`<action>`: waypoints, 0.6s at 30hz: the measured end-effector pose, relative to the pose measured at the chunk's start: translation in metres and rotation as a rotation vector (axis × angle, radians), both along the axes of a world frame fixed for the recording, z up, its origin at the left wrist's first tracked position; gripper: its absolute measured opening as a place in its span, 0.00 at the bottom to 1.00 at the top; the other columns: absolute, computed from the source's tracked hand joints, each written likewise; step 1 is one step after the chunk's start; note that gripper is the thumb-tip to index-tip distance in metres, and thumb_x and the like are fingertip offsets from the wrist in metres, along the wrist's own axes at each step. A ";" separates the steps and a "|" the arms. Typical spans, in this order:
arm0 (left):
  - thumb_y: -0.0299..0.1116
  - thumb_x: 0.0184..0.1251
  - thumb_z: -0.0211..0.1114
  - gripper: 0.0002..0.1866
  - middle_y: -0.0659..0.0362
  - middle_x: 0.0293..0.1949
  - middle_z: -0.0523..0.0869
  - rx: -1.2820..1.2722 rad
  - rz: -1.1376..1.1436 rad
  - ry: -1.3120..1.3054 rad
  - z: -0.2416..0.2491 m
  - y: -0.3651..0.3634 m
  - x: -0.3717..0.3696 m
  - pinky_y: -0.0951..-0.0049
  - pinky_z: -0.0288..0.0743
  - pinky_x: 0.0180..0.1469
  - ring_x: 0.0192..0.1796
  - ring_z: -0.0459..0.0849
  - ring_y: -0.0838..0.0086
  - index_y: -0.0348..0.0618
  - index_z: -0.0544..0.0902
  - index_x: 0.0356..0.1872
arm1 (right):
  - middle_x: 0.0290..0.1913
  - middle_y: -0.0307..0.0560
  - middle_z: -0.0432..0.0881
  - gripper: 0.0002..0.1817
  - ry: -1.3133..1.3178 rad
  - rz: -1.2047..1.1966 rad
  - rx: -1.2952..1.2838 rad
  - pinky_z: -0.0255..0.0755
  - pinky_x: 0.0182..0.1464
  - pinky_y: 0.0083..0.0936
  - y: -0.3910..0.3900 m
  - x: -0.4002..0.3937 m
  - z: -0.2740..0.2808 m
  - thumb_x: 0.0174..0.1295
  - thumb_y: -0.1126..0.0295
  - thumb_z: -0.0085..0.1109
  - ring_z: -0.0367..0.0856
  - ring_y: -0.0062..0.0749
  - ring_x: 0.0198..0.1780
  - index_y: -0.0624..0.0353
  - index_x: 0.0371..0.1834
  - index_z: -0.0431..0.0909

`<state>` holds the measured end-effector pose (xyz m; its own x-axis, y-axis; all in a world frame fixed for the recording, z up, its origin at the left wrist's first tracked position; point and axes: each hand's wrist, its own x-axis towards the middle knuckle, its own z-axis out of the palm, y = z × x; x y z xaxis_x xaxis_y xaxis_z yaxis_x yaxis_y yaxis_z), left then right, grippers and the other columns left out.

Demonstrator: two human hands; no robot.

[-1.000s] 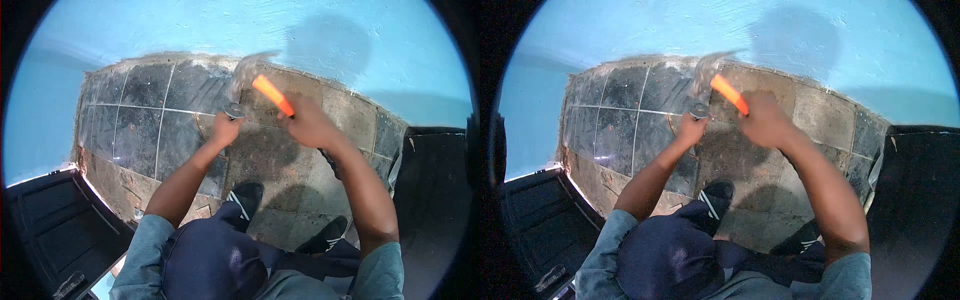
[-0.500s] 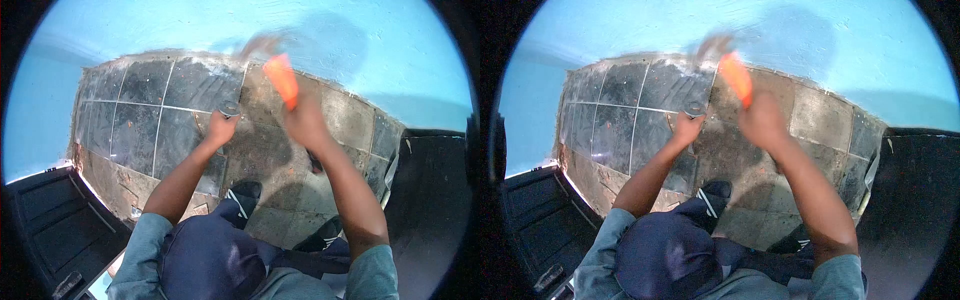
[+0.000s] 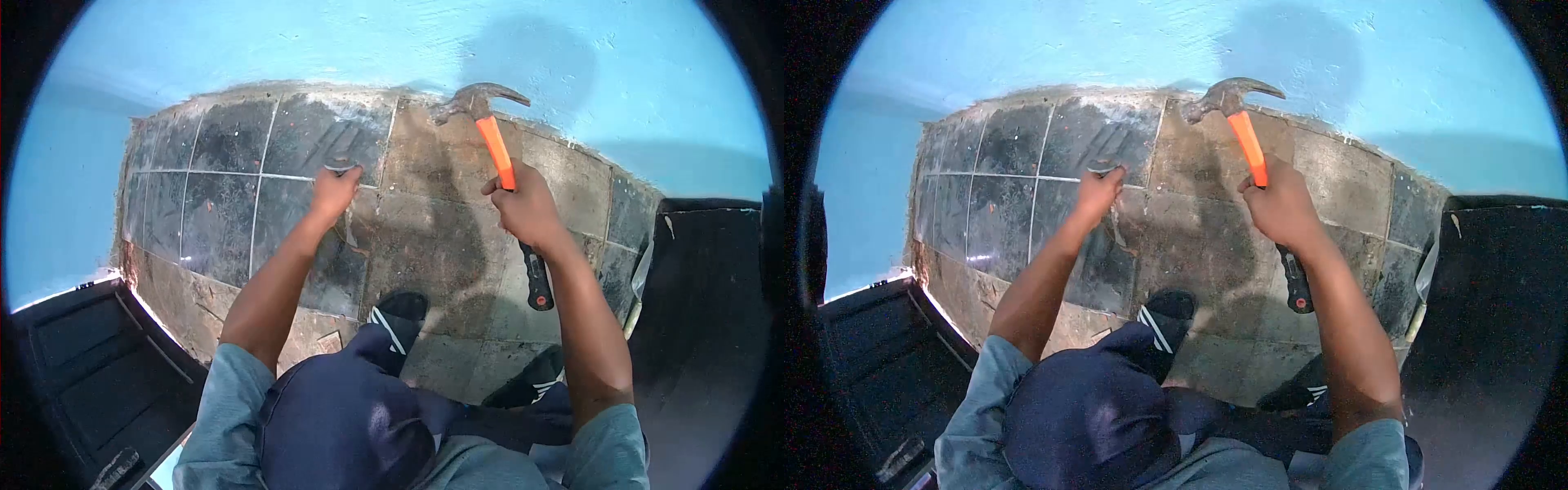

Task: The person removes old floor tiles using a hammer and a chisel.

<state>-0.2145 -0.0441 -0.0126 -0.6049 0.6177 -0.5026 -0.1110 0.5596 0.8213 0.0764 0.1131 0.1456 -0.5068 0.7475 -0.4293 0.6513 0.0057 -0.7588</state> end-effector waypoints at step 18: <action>0.37 0.64 0.70 0.15 0.42 0.38 0.91 0.064 -0.400 0.338 0.013 0.014 0.039 0.57 0.81 0.47 0.45 0.91 0.48 0.35 0.87 0.43 | 0.42 0.69 0.86 0.14 -0.071 0.038 0.350 0.78 0.49 0.50 -0.038 -0.042 -0.014 0.59 0.74 0.59 0.87 0.63 0.45 0.69 0.48 0.79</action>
